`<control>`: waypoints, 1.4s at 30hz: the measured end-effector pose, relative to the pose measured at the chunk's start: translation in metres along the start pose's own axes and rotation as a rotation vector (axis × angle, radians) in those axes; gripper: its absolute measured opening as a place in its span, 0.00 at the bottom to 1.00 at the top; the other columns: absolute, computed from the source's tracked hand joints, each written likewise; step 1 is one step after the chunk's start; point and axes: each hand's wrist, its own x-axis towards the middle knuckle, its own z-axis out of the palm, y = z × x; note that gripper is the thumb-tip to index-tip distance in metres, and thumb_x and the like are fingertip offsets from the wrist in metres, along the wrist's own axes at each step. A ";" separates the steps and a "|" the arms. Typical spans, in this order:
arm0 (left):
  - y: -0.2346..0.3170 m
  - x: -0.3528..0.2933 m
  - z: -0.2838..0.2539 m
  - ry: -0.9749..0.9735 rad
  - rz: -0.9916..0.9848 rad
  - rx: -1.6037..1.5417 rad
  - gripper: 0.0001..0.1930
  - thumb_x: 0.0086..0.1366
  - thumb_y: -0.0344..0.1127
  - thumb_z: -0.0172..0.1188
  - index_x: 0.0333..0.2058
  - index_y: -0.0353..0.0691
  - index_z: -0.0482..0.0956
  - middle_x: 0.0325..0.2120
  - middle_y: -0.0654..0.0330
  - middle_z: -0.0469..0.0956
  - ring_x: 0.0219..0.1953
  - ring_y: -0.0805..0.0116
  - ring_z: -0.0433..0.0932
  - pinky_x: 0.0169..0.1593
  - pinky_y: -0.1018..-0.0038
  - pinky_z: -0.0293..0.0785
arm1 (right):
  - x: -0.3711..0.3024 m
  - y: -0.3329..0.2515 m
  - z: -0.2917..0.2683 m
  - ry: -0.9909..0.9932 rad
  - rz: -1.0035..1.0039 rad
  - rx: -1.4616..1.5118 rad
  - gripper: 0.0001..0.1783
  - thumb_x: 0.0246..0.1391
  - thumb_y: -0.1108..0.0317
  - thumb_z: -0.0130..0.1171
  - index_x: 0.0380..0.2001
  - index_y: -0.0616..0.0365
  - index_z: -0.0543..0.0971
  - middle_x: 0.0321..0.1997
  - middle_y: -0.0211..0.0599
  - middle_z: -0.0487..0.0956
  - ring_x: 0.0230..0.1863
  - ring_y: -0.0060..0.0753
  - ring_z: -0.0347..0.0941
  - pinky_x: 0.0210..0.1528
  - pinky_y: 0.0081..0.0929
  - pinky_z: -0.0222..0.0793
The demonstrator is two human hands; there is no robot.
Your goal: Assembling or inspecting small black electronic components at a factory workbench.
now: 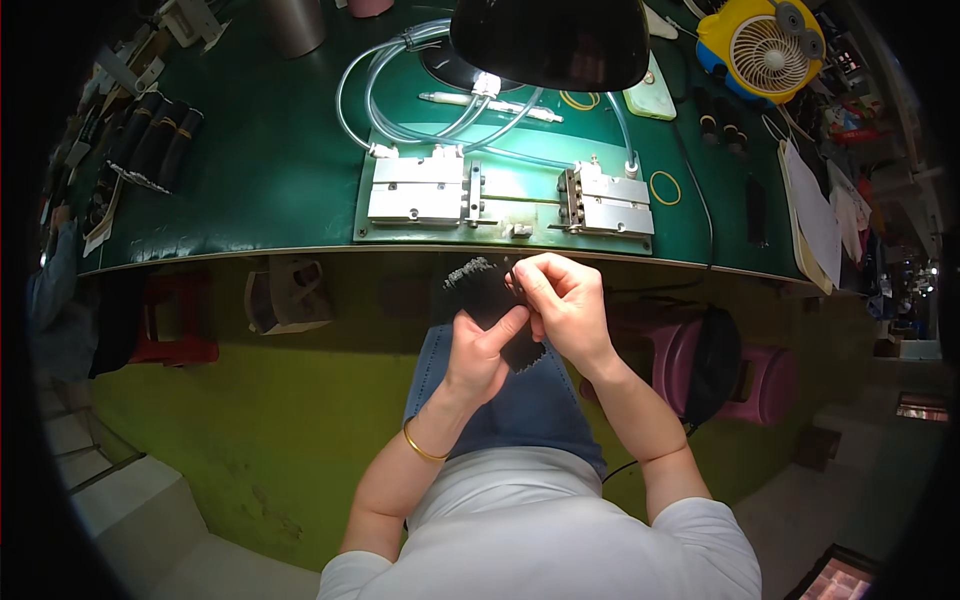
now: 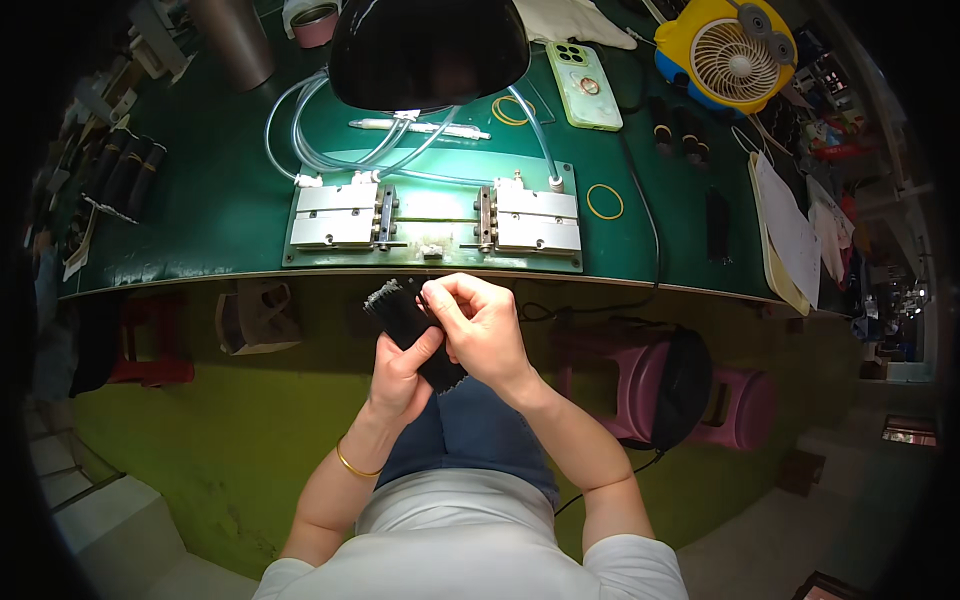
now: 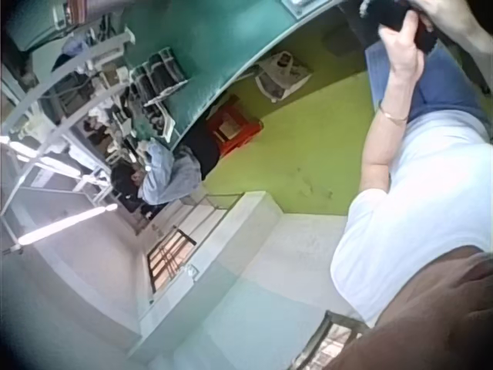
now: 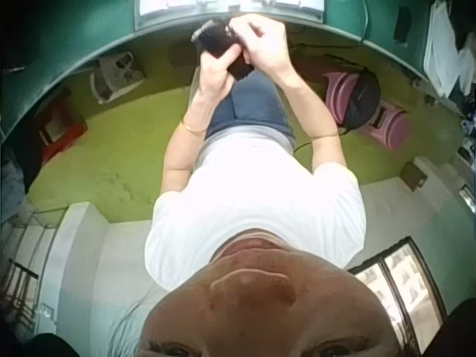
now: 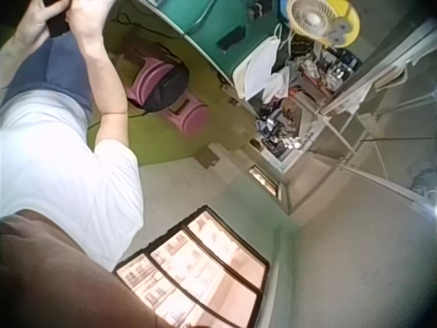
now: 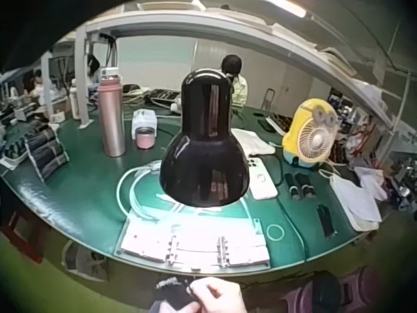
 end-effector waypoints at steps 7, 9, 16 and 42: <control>0.001 0.011 0.003 0.003 0.047 -0.065 0.04 0.58 0.26 0.50 0.33 0.33 0.70 0.24 0.60 0.72 0.27 0.72 0.71 0.34 0.78 0.69 | 0.011 -0.007 0.003 0.029 0.008 0.056 0.10 0.53 0.68 0.50 0.25 0.64 0.75 0.10 0.24 0.67 0.08 0.09 0.56 0.09 0.11 0.50; 0.002 0.012 0.002 -0.007 0.039 -0.039 0.04 0.59 0.28 0.51 0.32 0.35 0.69 0.23 0.61 0.71 0.27 0.74 0.70 0.34 0.79 0.68 | 0.012 -0.008 0.003 0.035 0.024 0.071 0.11 0.53 0.68 0.50 0.25 0.64 0.75 0.10 0.23 0.67 0.08 0.09 0.56 0.09 0.11 0.49; 0.005 0.014 0.003 -0.014 0.025 -0.035 0.04 0.58 0.28 0.51 0.31 0.35 0.69 0.23 0.61 0.70 0.26 0.74 0.70 0.34 0.79 0.68 | 0.013 -0.008 0.006 0.071 0.016 0.116 0.11 0.54 0.68 0.48 0.25 0.65 0.75 0.08 0.22 0.65 0.07 0.08 0.55 0.08 0.11 0.48; 0.016 0.009 0.004 -0.028 -0.013 -0.044 0.03 0.57 0.24 0.51 0.31 0.34 0.71 0.23 0.60 0.72 0.25 0.72 0.71 0.31 0.78 0.70 | 0.006 -0.014 0.009 0.047 -0.045 0.038 0.13 0.53 0.65 0.51 0.22 0.64 0.76 0.10 0.24 0.68 0.07 0.09 0.56 0.07 0.11 0.49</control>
